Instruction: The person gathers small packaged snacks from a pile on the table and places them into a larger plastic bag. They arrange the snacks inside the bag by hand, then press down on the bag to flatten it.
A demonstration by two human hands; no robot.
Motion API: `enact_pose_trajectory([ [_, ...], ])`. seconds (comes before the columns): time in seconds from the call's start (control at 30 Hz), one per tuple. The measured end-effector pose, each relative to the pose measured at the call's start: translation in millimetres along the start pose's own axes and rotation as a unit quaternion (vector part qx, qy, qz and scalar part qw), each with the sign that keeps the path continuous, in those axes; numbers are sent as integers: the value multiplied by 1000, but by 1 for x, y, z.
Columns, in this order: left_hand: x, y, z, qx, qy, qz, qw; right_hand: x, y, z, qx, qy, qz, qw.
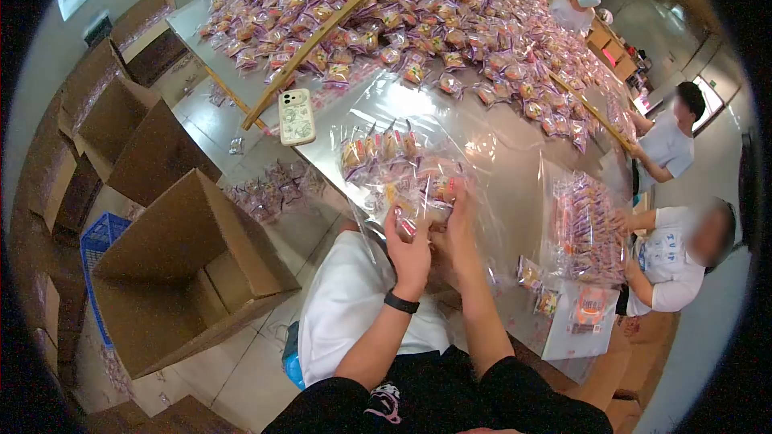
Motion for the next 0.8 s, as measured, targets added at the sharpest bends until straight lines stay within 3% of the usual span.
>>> enact_pose_trajectory([
  [0.1,24,5,7,-58,63,-101,991,-20,-10,-15,61,-102,38,992],
  [0.2,14,6,13,6,10,-56,998,10,6,-13,29,-111,38,993],
  [0.3,24,7,16,49,-53,25,997,8,0,-20,5,-74,30,997],
  [0.33,26,7,18,62,-74,48,994,-1,-8,-24,-3,-84,110,990],
  [0.43,28,7,16,126,-42,136,982,-11,-12,-38,-22,-87,258,962],
  [0.53,33,8,18,84,8,37,996,-9,-8,-45,-45,-41,238,969],
  [0.63,29,10,18,86,-14,61,994,-9,-16,-51,-74,-35,220,972],
  [0.73,28,14,20,162,-53,69,983,-14,-19,-53,-97,-30,189,977],
  [0.8,16,9,17,188,-152,145,959,-17,-23,-54,-118,-6,175,977],
])
Point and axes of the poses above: each hand's wrist, its own z-axis towards the middle knuckle, its own y-axis out of the back of the hand, x = y × z, the point moved 3 cm from there along z, towards the middle knuckle, and after that the axes turned 10 degrees about x, right-handed, at the moved point
